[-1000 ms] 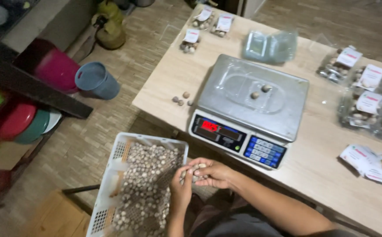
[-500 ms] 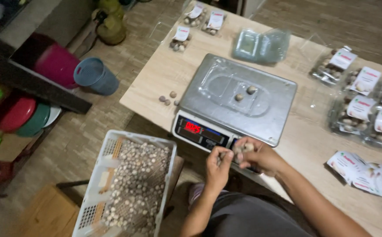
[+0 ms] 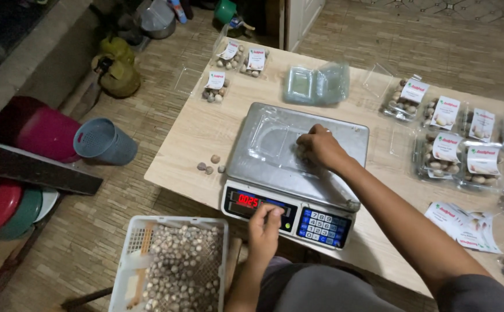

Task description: The person picks up several nuts from a large white basket, places them on an electronic scale, and kemudian puts them into clear plastic bags according to weight.

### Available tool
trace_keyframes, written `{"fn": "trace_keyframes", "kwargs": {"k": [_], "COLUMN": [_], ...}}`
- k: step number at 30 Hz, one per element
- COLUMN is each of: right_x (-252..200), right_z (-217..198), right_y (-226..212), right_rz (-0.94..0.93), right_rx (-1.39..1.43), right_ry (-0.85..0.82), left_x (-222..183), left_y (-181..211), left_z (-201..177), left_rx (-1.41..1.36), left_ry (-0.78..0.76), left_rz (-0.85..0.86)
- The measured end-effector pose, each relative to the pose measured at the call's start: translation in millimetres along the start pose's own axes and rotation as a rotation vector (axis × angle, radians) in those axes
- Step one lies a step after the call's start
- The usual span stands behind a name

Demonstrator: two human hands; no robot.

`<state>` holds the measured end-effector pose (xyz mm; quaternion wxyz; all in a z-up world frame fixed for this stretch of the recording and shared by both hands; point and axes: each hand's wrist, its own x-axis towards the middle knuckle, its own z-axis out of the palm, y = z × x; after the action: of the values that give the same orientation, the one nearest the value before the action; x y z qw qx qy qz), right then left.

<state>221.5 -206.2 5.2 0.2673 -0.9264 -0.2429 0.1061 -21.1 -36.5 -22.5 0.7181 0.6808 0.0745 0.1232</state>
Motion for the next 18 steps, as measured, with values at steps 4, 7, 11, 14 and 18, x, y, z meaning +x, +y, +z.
{"fn": "trace_keyframes", "kwargs": {"k": [4,7,11,14,18], "right_x": [-23.3,-24.9,-78.1,-117.9,-161.3], "right_z": [-62.1,-59.6,-74.6,-42.5,34.2], "right_y": [-89.5,-23.2,-32.4,-47.2,-77.5], "right_rz": [0.594,0.108,0.135,0.184,0.569], "right_rx": [0.59,0.005,0.353,0.735,1.218], "right_ry": [-0.049,0.043,0.248,0.261,-0.148], "left_x": [1.7,9.3,14.0,13.1,3.6], "left_y": [2.9,2.0,-6.6,17.9,43.3], "left_z": [-26.7,-37.1,-38.2,-24.1,4.9], "left_rx": [-0.064,-0.05,-0.107,0.065,0.181], "left_ry": [0.065,0.118,0.08,-0.037,-0.205], "left_rz": [-0.144,-0.278,-0.311,-0.275,0.248]}}
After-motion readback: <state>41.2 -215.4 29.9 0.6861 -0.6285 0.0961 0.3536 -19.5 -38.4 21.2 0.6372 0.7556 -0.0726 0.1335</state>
